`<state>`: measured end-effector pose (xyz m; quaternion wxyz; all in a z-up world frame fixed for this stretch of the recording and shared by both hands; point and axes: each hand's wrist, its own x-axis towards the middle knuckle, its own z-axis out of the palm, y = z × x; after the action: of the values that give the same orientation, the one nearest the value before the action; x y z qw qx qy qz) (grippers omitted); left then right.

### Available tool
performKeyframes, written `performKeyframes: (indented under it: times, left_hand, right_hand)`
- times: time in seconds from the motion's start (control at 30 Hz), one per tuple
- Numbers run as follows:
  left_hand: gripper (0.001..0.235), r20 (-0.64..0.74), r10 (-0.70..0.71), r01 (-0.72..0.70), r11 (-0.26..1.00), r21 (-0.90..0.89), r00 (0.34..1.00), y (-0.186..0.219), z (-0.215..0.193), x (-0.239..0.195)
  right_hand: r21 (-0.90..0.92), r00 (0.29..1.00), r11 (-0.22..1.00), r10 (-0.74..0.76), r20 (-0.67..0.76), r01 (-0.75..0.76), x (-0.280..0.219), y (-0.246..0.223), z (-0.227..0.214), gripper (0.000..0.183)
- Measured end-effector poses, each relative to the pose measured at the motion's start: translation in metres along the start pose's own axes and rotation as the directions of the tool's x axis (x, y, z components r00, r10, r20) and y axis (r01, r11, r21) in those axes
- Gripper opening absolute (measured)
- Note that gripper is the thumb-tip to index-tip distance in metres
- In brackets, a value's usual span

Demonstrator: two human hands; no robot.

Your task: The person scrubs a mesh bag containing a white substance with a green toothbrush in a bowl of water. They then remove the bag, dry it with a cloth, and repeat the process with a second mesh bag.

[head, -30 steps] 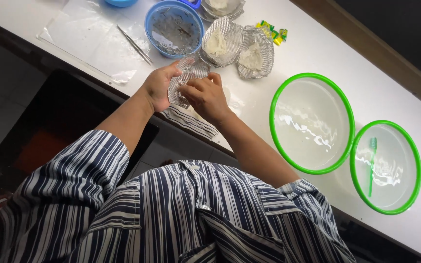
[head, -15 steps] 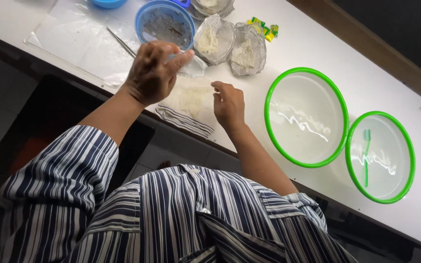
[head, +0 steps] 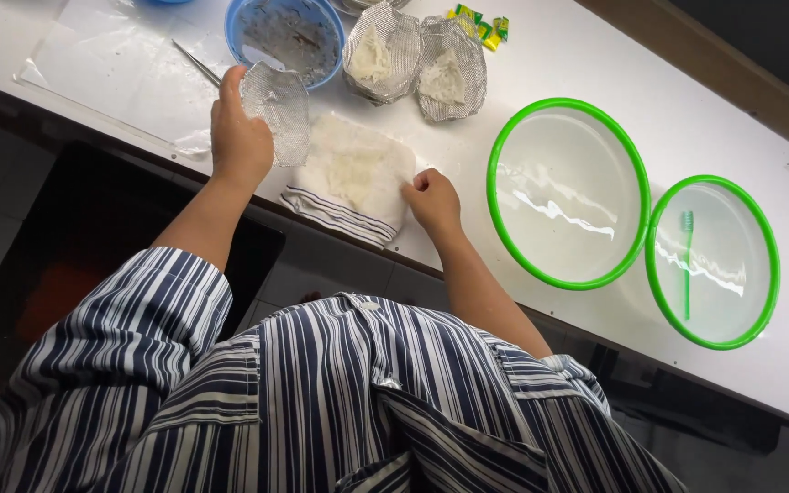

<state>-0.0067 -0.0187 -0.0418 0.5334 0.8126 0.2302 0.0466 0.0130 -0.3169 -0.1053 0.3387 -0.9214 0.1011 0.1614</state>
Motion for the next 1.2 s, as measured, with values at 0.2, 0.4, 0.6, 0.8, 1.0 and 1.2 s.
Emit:
performKeyframes:
  times: [0.2,0.4,0.6,0.8,1.0,1.2]
  left_hand:
    - [0.087,0.052,0.137,-0.143,0.981,0.130,0.989,-0.022,0.020,-0.002]
    - [0.090,0.111,0.462,-0.429,0.671,0.604,0.880,-0.036,0.043,-0.017]
    - [0.042,0.389,0.477,-0.614,0.649,0.449,0.788,-0.048,0.098,-0.033]
    - [0.042,0.415,0.004,-0.198,0.883,0.425,0.910,-0.087,0.146,0.002]
    - [0.023,0.495,0.453,-0.639,0.700,0.317,0.742,-0.033,0.148,-0.056]
    - [0.038,0.747,0.474,-0.870,0.399,0.289,0.465,-0.001,0.122,-0.105]
  right_hand:
    - [0.320,0.955,0.947,0.127,-0.269,-0.036,-0.013,0.021,-0.019,0.015]
    - [0.351,0.922,0.923,-0.014,-0.387,0.161,-0.020,0.014,-0.017,0.024]
    - [0.113,0.901,0.937,-0.279,-0.331,0.332,-0.015,-0.009,0.001,0.032]
    - [-0.162,0.942,0.929,-0.320,0.104,0.333,-0.004,-0.020,0.013,0.034]
    - [0.551,0.957,0.829,-0.231,0.174,0.100,0.011,0.000,-0.001,0.025]
    - [-0.085,0.932,0.929,-0.362,-0.018,0.360,0.021,0.015,0.006,0.014]
